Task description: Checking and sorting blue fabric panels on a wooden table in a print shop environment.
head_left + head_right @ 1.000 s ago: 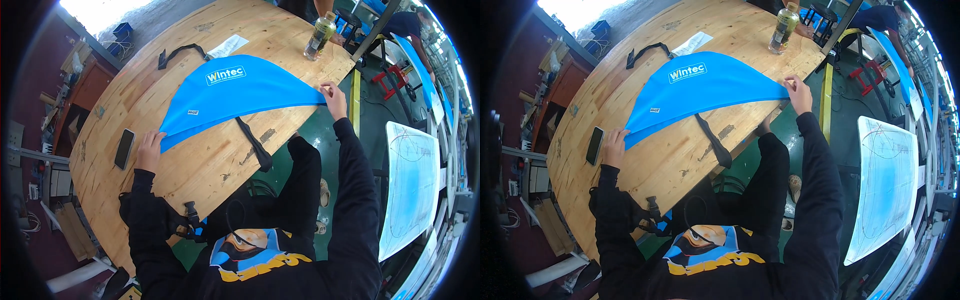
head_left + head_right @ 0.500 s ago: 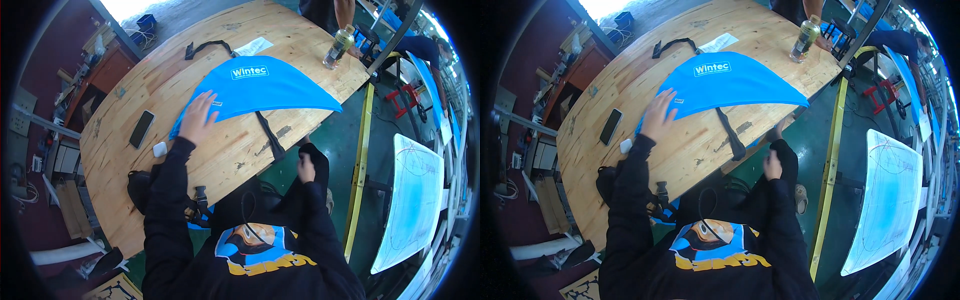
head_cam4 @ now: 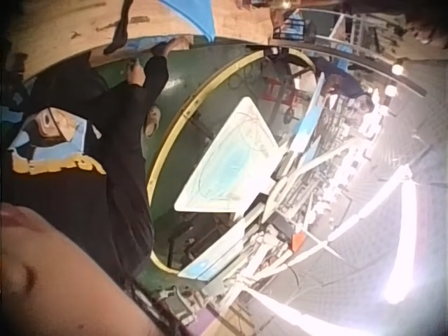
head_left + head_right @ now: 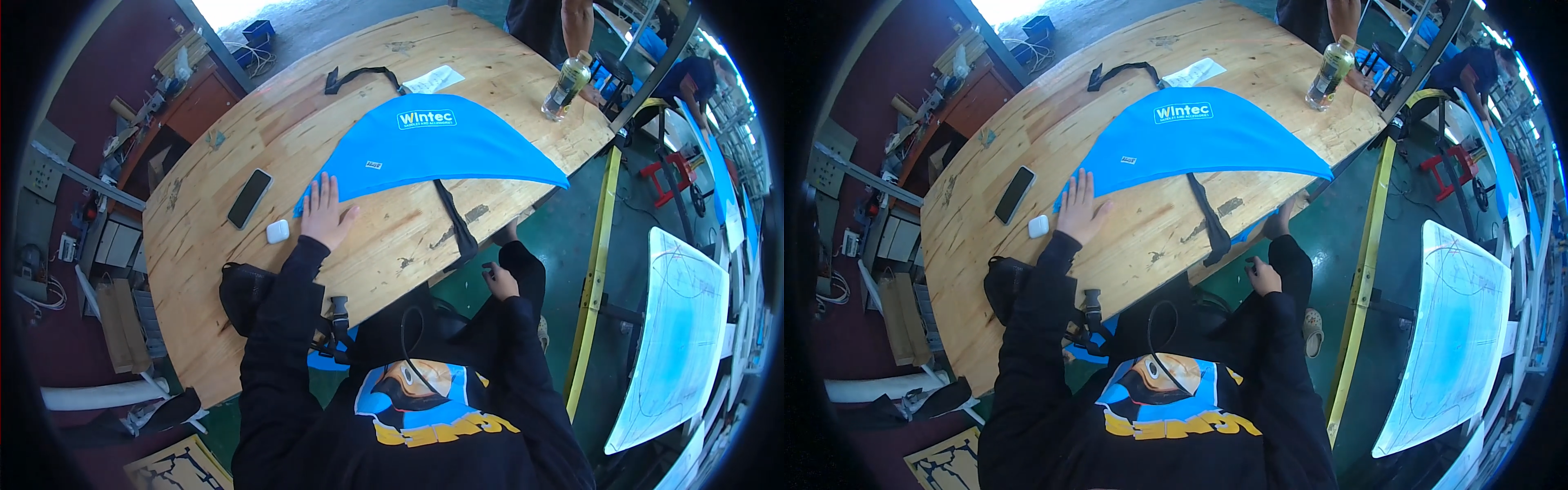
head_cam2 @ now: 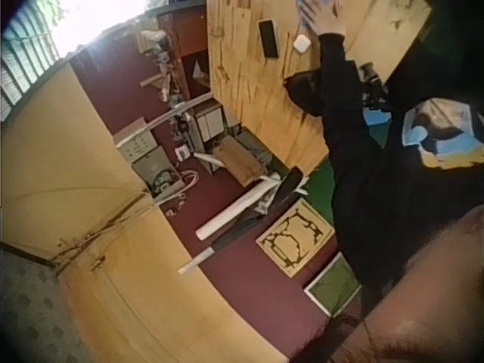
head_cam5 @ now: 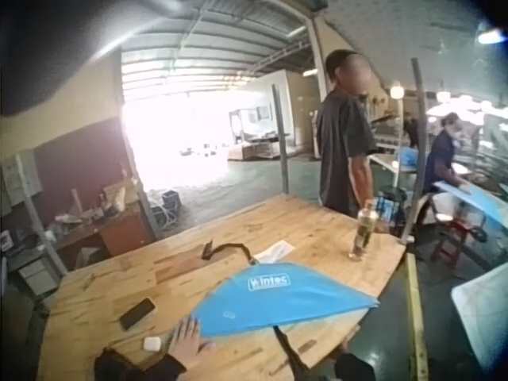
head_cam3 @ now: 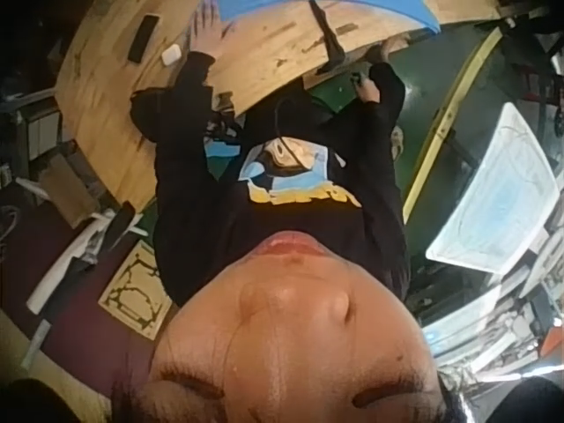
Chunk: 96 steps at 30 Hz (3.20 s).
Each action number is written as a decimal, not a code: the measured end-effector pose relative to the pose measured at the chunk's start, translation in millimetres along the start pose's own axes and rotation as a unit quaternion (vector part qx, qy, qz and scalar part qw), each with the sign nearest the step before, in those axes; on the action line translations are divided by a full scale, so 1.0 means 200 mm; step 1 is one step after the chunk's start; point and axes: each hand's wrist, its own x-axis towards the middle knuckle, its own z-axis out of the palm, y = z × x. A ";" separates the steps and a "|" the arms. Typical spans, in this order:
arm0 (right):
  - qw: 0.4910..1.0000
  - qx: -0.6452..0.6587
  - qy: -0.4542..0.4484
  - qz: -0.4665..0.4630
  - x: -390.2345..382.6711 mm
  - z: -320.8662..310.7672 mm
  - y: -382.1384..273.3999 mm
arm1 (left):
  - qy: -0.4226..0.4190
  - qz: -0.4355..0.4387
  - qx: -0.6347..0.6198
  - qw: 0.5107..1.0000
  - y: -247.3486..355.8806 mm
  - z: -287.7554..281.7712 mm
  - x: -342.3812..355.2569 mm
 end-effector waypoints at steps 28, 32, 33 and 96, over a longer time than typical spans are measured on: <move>0.998 0.035 -0.011 -0.047 0.08 0.05 -0.03 | 0.160 -0.054 -0.109 0.980 -0.33 -0.15 -0.04; 0.999 0.012 -0.040 -0.033 0.06 0.03 -0.06 | 0.090 -0.095 -0.086 0.988 -0.34 -0.14 -0.05; 0.999 0.013 -0.040 -0.033 0.05 0.03 -0.07 | 0.117 -0.089 -0.116 0.982 -0.37 -0.11 -0.06; 0.749 0.170 0.636 -0.070 -1.23 -1.98 -0.50 | 0.088 0.322 -0.297 0.895 0.64 -0.63 0.08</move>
